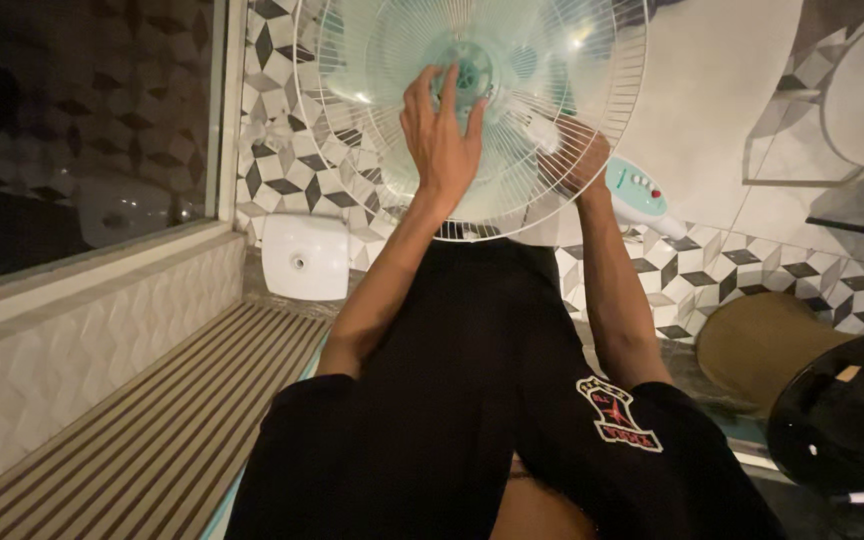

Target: The person assembles a standing fan by hand. They attach the fan blade hub to the motor, secure it with a screwdriver, and then attach the fan blades and front grill.

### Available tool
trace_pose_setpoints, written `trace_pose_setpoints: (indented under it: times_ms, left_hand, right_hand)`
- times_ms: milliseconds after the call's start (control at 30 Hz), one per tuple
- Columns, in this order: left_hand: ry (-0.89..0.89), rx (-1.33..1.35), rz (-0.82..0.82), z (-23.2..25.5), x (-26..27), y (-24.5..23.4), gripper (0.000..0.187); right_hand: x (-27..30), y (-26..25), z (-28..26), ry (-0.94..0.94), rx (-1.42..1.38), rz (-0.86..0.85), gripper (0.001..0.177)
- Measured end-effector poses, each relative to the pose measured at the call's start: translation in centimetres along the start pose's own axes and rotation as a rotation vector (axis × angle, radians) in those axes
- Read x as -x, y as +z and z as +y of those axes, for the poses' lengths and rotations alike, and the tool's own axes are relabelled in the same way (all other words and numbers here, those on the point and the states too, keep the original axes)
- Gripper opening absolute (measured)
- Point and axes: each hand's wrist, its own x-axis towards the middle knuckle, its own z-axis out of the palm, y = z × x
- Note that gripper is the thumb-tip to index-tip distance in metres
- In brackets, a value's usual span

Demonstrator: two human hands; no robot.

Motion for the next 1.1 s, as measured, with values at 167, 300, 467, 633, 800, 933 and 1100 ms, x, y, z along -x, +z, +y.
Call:
trace_pose_setpoints:
  times_ms: [167, 300, 467, 633, 800, 933, 1100]
  left_hand:
    - [0.064, -0.12, 0.04, -0.7, -1.8, 1.5, 0.039]
    - [0.129, -0.21, 0.111, -0.8, -2.0, 0.5, 0.016]
    - [0.082, -0.251, 0.033, 0.4, -3.9, -1.1, 0.006]
    - [0.022, -0.251, -0.049, 1.1, -4.5, -1.0, 0.006]
    - [0.104, -0.156, 0.081, 0.3, -4.6, 0.6, 0.009]
    - [0.069, -0.04, 0.124, 0.3, -5.0, 1.2, 0.01]
    - [0.022, -0.024, 0.135, 0.8, -5.1, 1.5, 0.01]
  right_hand:
    - [-1.2, 0.2, 0.2, -0.501, -0.062, 0.273, 0.028]
    - [-0.4, 0.7, 0.6, -0.43, -0.03, 0.256, 0.033]
    - [-1.3, 0.8, -1.3, -0.143, -0.026, 0.08, 0.052]
    - [-1.5, 0.4, -1.1, 0.08, -0.01, -0.17, 0.061]
    - [-0.7, 3.3, 2.4, -0.238, -0.02, 0.119, 0.055]
    - [-1.7, 1.2, 5.9, -0.185, -0.3, -0.253, 0.074]
    - [-5.6, -9.8, 7.4, 0.324, -0.539, -0.078, 0.038]
